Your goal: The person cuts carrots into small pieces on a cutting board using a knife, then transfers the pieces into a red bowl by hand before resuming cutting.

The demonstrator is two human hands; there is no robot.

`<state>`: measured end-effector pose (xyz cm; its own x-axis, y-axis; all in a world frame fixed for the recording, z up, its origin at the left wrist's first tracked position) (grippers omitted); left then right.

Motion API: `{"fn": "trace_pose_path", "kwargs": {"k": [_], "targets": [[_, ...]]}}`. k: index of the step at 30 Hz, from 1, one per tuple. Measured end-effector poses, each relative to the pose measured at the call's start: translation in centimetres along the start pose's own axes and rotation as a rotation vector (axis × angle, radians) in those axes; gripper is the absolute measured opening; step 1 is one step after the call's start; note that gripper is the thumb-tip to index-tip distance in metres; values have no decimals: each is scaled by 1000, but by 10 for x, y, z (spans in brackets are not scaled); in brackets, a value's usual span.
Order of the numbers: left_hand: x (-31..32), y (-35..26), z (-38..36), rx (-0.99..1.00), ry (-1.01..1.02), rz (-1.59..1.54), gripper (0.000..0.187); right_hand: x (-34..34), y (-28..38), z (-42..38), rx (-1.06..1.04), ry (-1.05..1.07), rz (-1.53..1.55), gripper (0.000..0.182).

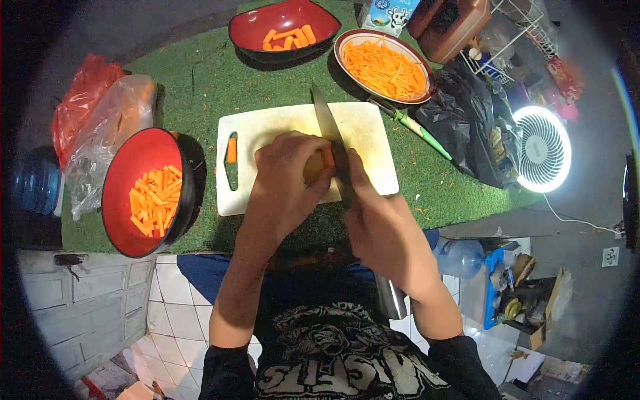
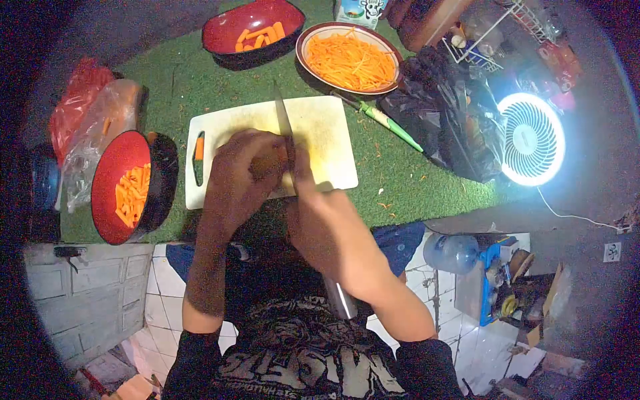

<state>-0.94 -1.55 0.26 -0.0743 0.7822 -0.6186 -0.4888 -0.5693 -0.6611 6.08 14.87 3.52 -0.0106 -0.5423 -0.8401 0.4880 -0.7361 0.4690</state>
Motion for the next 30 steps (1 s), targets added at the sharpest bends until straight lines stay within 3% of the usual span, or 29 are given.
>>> {"fn": "trace_pose_path", "kwargs": {"k": [3,6,12,16,19,22,25,28,30], "targets": [[-2,-2,-1,-6,-1,26,40,-22,0,4,235,41,285,67],[-2,-8,-8,50,-63,199,39,-45,-3,10,439,147,440,73],[7,-17,-3,-36,-42,259,37,-57,-14,1,620,98,625,66],[7,-15,0,-33,-71,303,31,-61,-17,-9,640,91,644,68],[-4,-13,-1,-105,-112,156,25,-62,-18,-13,647,85,651,68],[-4,-13,-5,-361,-66,-156,24,-59,-16,-16,621,96,629,65],[-7,-29,-10,134,-46,325,24,-57,-11,-13,585,130,628,63],[-12,-26,-12,-29,8,7,33,-51,-11,-16,554,157,695,61],[-25,-21,-5,-59,29,124,34,-37,-11,-17,393,75,475,61]]}}
Point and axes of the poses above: each hand's wrist, its own z-axis towards the middle knuckle, its own x-axis out of the palm, y = z × x, the point moved 2 cm from there along z, towards the middle knuckle, and after that the axes turned 1 degree about -x, right-handed, at the moved point
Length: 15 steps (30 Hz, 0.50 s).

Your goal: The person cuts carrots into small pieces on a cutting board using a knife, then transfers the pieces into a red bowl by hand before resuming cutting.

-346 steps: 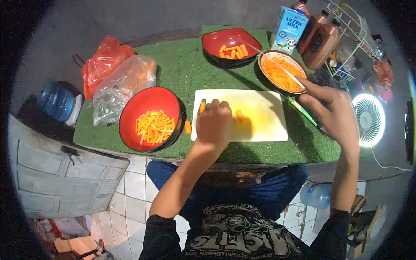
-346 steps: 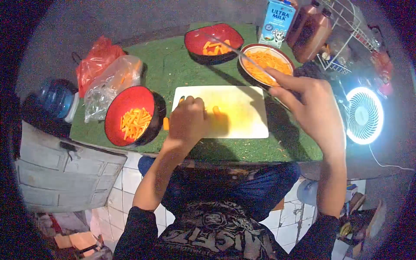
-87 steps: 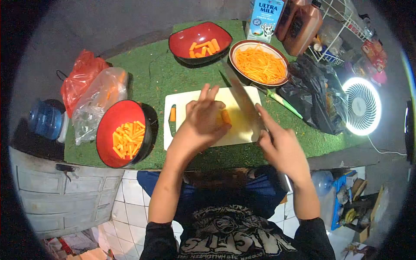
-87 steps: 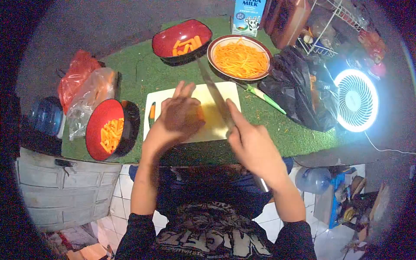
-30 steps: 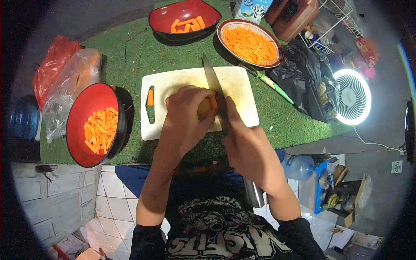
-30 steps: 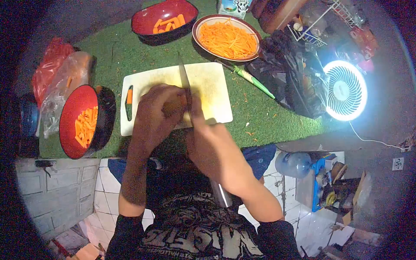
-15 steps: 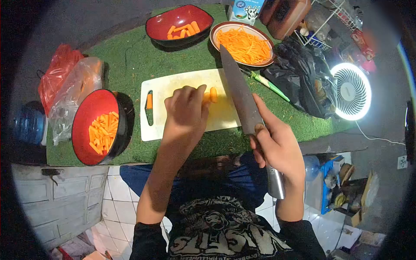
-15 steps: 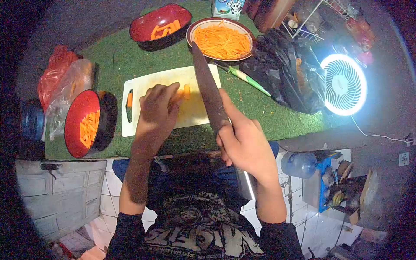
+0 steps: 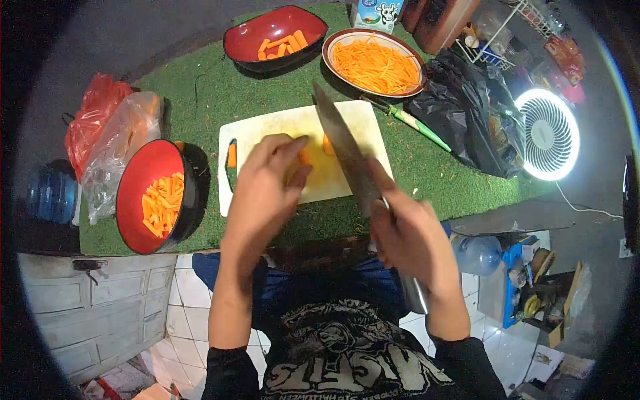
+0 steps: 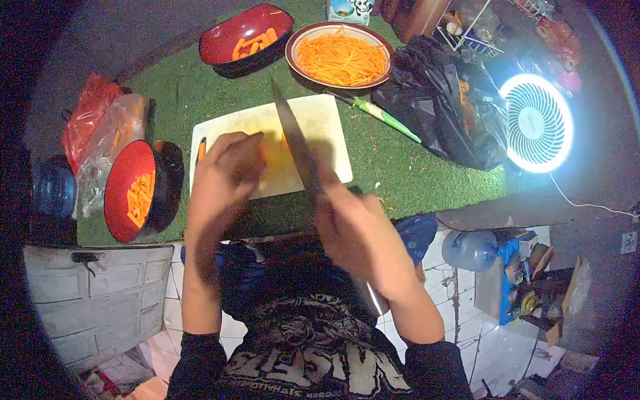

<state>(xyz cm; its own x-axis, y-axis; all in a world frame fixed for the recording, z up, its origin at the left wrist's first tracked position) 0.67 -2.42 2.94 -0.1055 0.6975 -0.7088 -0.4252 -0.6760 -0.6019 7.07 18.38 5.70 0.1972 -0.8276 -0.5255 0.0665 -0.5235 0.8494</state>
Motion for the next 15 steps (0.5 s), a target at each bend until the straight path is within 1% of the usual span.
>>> {"fn": "trace_pose_path", "kwargs": {"k": [2,4,7,10,12,14,15], "targets": [[-5,9,4,-44,40,66,33,11,4,0,-88,-55,-140,63],[-3,19,6,-104,88,83,29,18,14,4,-101,-76,-214,66],[6,23,5,-222,38,-90,28,25,21,13,-50,20,-216,70],[8,26,2,-88,-31,-129,29,36,19,19,-216,-63,-280,73],[7,25,0,-104,-43,-154,30,39,19,22,-288,-74,-326,74],[7,23,0,-144,-30,-164,31,41,18,25,-372,-5,-490,65],[7,23,0,-174,-14,-164,32,40,19,24,-420,72,-633,59]]}}
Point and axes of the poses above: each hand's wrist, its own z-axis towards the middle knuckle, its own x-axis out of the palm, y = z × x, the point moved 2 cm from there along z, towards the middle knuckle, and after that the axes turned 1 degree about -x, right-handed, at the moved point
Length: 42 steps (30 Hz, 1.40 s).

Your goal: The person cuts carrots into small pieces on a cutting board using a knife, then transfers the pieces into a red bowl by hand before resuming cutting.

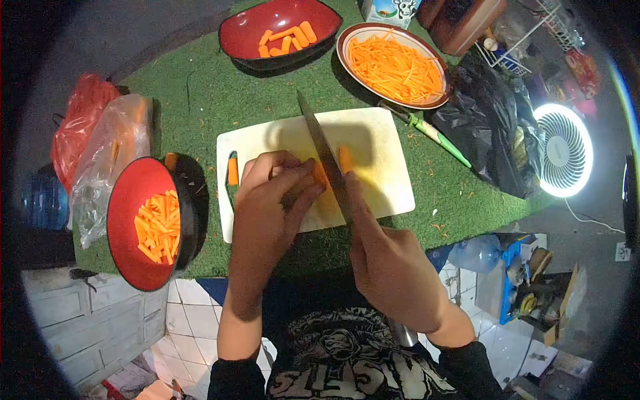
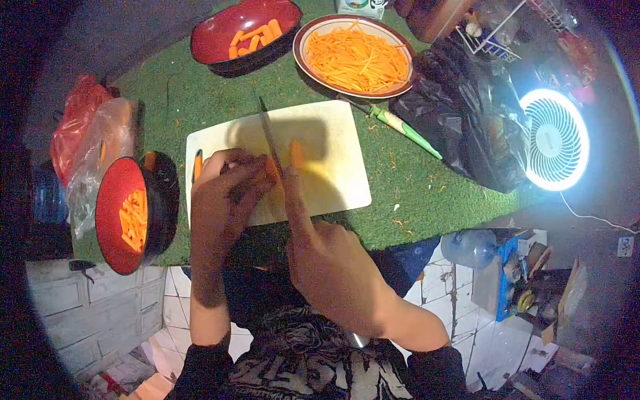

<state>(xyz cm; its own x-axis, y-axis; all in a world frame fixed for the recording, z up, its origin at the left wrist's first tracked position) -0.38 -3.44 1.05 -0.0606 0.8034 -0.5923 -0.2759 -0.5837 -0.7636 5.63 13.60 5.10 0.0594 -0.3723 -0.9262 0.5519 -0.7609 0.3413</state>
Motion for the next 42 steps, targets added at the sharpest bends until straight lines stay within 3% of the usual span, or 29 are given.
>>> {"fn": "trace_pose_path", "kwargs": {"k": [2,6,10,12,19,23,25,31,34,36,38,40,42], "targets": [[0,0,0,-21,14,34,32,-3,1,1,-47,85,-85,55],[1,1,-2,-9,13,87,32,-6,3,4,44,102,74,50],[1,2,-2,14,10,82,31,-9,8,6,-56,221,-208,52],[-2,2,0,86,22,150,29,-3,11,13,83,237,-112,51],[0,4,2,69,-30,97,26,-1,-3,37,-114,82,-322,44],[1,4,-2,22,-63,6,25,-12,-1,30,127,59,16,57],[2,4,-1,-32,-48,-58,25,-19,6,34,372,74,300,68],[-1,1,-1,72,-74,14,21,-12,10,29,441,43,326,74],[0,3,0,85,-69,28,21,-11,11,31,394,90,318,77],[2,7,0,115,-69,70,22,6,1,34,261,8,219,76],[2,9,-2,126,-60,65,22,10,-1,41,260,2,163,71],[1,10,-1,126,-51,5,23,0,6,51,387,67,134,61],[3,10,-3,109,-60,-6,23,-3,0,51,314,-20,155,59]]}}
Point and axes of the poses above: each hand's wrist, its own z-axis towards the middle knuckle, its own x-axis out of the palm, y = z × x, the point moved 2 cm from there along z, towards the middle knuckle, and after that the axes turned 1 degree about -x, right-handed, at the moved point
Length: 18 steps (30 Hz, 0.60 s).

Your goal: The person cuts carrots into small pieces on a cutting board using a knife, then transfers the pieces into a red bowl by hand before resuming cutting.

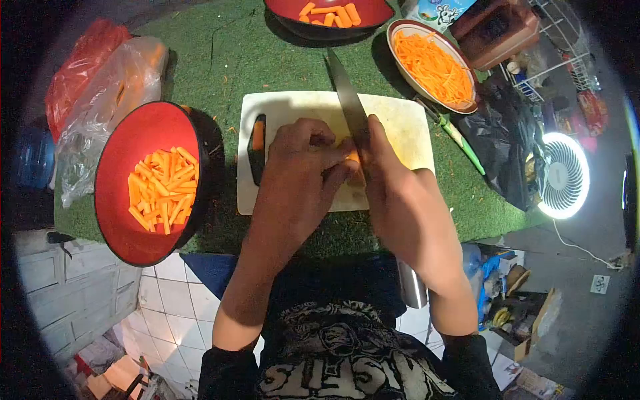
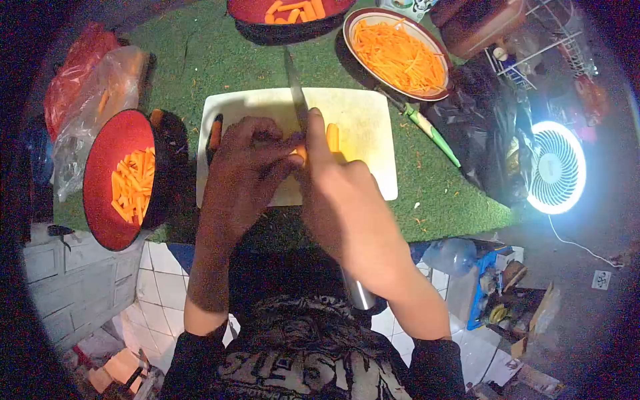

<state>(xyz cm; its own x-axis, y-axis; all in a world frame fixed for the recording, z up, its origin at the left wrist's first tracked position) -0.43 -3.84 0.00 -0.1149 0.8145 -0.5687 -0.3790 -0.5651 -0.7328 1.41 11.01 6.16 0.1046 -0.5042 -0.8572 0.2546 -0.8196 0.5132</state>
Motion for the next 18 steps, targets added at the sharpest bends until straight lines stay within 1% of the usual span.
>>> {"fn": "trace_pose_path", "kwargs": {"k": [2,4,7,12,13,16,18], "targets": [[0,0,1,0,-18,-8,24,-6,0,-1,-7,-53,-14,59],[0,1,0,5,-30,-14,24,-11,0,-6,47,-45,26,62],[-1,0,-1,-10,-13,78,30,-10,3,-10,37,-46,22,66],[0,-1,-1,-29,-17,45,29,-8,11,-13,88,37,-33,69],[0,-1,-1,-27,-25,42,29,-7,11,-14,51,16,-36,69],[2,0,0,24,-83,-17,18,1,7,-16,-54,-31,-31,70],[2,1,1,12,-72,-29,17,5,7,-14,-90,-40,-21,69]]}}
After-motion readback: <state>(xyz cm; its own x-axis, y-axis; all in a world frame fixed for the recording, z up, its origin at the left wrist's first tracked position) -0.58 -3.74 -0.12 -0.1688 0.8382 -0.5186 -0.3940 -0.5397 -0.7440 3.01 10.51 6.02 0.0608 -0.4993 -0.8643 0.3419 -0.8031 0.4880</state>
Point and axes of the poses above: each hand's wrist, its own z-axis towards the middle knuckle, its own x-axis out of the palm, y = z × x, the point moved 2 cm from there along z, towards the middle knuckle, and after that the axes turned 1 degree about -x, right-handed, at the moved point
